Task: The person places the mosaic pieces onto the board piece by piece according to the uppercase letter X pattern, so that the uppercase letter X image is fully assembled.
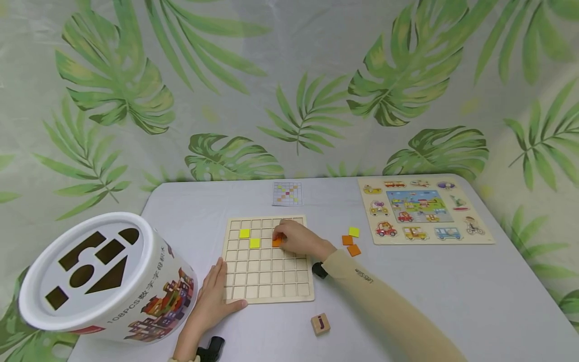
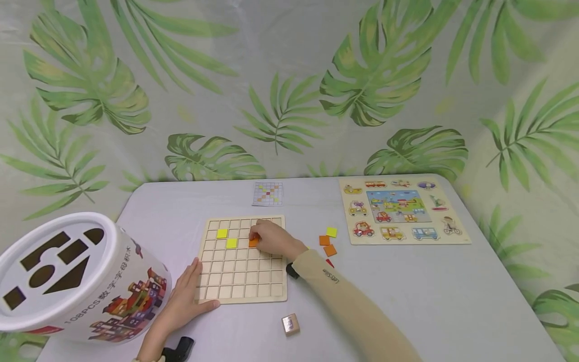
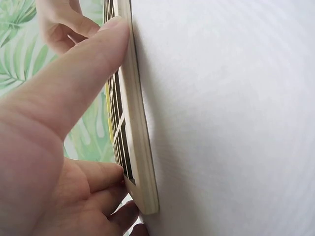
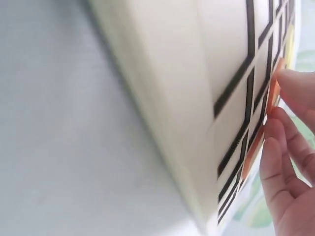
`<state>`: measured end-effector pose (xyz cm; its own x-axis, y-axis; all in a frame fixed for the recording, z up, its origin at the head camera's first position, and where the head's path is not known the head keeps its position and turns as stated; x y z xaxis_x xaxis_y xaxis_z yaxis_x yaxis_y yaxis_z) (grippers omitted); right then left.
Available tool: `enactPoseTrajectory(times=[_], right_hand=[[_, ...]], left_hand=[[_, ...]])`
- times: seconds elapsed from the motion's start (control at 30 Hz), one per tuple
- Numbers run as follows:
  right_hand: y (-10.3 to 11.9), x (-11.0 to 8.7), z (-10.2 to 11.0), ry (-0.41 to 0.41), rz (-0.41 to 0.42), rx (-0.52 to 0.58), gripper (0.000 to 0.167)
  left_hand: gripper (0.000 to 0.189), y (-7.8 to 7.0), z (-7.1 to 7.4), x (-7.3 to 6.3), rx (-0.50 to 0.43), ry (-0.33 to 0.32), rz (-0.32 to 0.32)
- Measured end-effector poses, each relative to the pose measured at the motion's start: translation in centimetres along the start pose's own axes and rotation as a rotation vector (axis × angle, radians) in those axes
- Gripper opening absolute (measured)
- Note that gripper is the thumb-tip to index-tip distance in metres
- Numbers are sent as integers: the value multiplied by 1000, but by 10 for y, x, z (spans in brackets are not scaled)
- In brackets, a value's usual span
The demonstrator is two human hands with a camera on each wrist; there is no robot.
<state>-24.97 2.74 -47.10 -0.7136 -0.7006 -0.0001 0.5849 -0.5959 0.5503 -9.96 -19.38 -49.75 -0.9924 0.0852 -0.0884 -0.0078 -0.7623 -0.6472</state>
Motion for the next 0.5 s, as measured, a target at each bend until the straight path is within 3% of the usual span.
enactPoseTrajectory(times=[0.2,0.33,0.5], right_hand=[[-21,-30,22,-70,-18,139,19],[-45,-66,40,-123,-10,176,17],[-72,-114,51,-149,-69,190,17]], left_hand=[[113,-1,-1,0,-2,0,-5],[114,1,-1,0,3,-2,1],[114,2,-1,1,6,5,1]])
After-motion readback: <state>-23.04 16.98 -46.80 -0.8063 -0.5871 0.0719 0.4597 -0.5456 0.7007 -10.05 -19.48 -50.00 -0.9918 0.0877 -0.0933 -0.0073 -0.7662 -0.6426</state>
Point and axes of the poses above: each hand's wrist, its own x-axis towards the middle knuckle, its own z-axis out of the back of the hand, y = z × x, the point moved 2 cm from there along x, towards the middle knuckle
